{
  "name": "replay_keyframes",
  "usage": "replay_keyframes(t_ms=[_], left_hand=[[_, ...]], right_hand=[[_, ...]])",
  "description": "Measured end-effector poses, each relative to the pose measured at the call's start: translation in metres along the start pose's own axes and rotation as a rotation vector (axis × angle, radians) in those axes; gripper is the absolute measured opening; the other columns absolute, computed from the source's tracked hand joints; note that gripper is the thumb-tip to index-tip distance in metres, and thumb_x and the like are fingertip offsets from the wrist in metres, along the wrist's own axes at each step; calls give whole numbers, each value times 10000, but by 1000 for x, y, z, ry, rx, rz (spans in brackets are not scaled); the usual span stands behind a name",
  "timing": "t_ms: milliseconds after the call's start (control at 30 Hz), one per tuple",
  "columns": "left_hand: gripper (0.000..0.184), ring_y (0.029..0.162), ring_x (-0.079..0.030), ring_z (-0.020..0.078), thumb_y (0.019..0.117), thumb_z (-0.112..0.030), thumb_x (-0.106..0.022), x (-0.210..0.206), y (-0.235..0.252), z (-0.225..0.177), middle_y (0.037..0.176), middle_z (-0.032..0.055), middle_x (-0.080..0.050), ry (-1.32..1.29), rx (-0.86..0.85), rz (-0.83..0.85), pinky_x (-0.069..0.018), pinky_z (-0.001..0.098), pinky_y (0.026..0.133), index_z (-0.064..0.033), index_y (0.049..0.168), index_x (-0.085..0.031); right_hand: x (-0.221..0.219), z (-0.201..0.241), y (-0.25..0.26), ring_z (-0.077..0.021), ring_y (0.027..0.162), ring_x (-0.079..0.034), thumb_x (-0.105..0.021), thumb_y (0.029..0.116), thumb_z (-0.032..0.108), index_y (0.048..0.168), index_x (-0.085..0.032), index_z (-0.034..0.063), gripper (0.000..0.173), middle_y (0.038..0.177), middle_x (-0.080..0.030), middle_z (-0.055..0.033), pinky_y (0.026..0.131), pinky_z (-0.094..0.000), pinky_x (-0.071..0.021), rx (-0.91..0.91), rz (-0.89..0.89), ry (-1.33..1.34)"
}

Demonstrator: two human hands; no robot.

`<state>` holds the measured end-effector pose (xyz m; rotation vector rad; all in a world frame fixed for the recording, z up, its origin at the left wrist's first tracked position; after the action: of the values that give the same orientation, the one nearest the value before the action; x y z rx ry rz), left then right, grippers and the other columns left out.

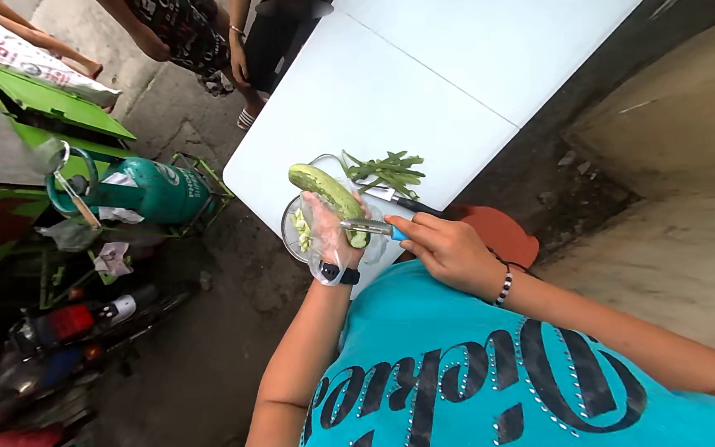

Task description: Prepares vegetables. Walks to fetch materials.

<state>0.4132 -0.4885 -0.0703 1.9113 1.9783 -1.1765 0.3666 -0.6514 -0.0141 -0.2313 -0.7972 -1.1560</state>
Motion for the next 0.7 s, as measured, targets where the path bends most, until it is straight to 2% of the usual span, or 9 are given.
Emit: replay_keyframes(t_ms=[133, 200, 267, 300, 400, 467, 600, 700], left_hand=[[773, 834, -687, 130, 939, -815, -230, 2, -1, 2, 1038, 31, -680, -35, 17, -10, -592, 272, 679, -216, 1279, -579], [726, 834, -690, 120, 963, -784, -245, 0, -6, 2, 1035, 26, -690, 41, 13, -109, -594, 278, 680, -234, 1304, -574], [725, 783, -694, 120, 952, -797, -248, -3, -12, 6, 1000, 15, -706, 136, 47, -225, -597, 296, 625, -258, 1294, -591], [731, 777, -692, 131, 947, -803, -252, -4, -13, 8, 993, 19, -704, 143, 59, -232, -597, 309, 618, -257, 1290, -596], [716, 837, -693, 122, 968, -775, -261, -9, -10, 6, 1037, 28, -698, 76, 21, -69, -599, 290, 675, -230, 1301, -585], [753, 822, -678, 113, 959, -789, -246, -10, -5, 3, 1023, 31, -681, 35, 7, 41, -588, 263, 677, -199, 1279, -588], [811, 737, -649, 114, 922, -834, -195, -10, -5, -2, 955, 20, -661, 35, 40, 48, -564, 250, 626, -202, 1219, -605], [780, 763, -653, 130, 936, -812, -259, -10, -3, -1, 971, 36, -660, -16, 26, 119, -566, 259, 647, -184, 1241, -605]], right_hand=[[-2, -3, 2, -188, 662, -589, -460, 1059, 260, 1419, -632, 145, 416, 831, -592, -46, 530, -358, -484, -12, -1, -7], [-3, -10, 4, -200, 668, -599, -462, 1062, 259, 1415, -634, 139, 410, 840, -602, -57, 537, -368, -494, -34, -10, -18], [0, -17, 7, -210, 672, -611, -470, 1065, 251, 1416, -633, 130, 406, 858, -618, -72, 539, -379, -506, -54, -24, -25], [2, -19, 8, -210, 676, -609, -470, 1068, 251, 1420, -629, 128, 406, 866, -617, -73, 543, -379, -505, -58, -22, -22], [8, -12, 2, -188, 678, -610, -466, 1059, 256, 1420, -629, 129, 415, 873, -623, -57, 546, -366, -508, -37, 10, 9], [10, -4, -3, -173, 656, -584, -458, 1060, 275, 1422, -630, 136, 424, 842, -607, -40, 529, -350, -481, -12, 25, 28], [7, -1, -9, -166, 646, -588, -452, 1068, 288, 1415, -637, 148, 417, 846, -613, -38, 515, -342, -477, 9, 36, 48], [6, -2, -8, -158, 655, -590, -455, 1064, 278, 1412, -640, 156, 412, 852, -612, -31, 523, -335, -481, 21, 41, 41]])
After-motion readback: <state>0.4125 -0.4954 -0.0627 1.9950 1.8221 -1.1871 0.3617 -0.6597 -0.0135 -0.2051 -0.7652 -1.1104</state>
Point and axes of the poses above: each hand's wrist, its own y-axis towards the middle knuckle, its own x-axis out of the back of the hand, z = x × y, the point moved 8 cm from there along y, towards the middle knuckle
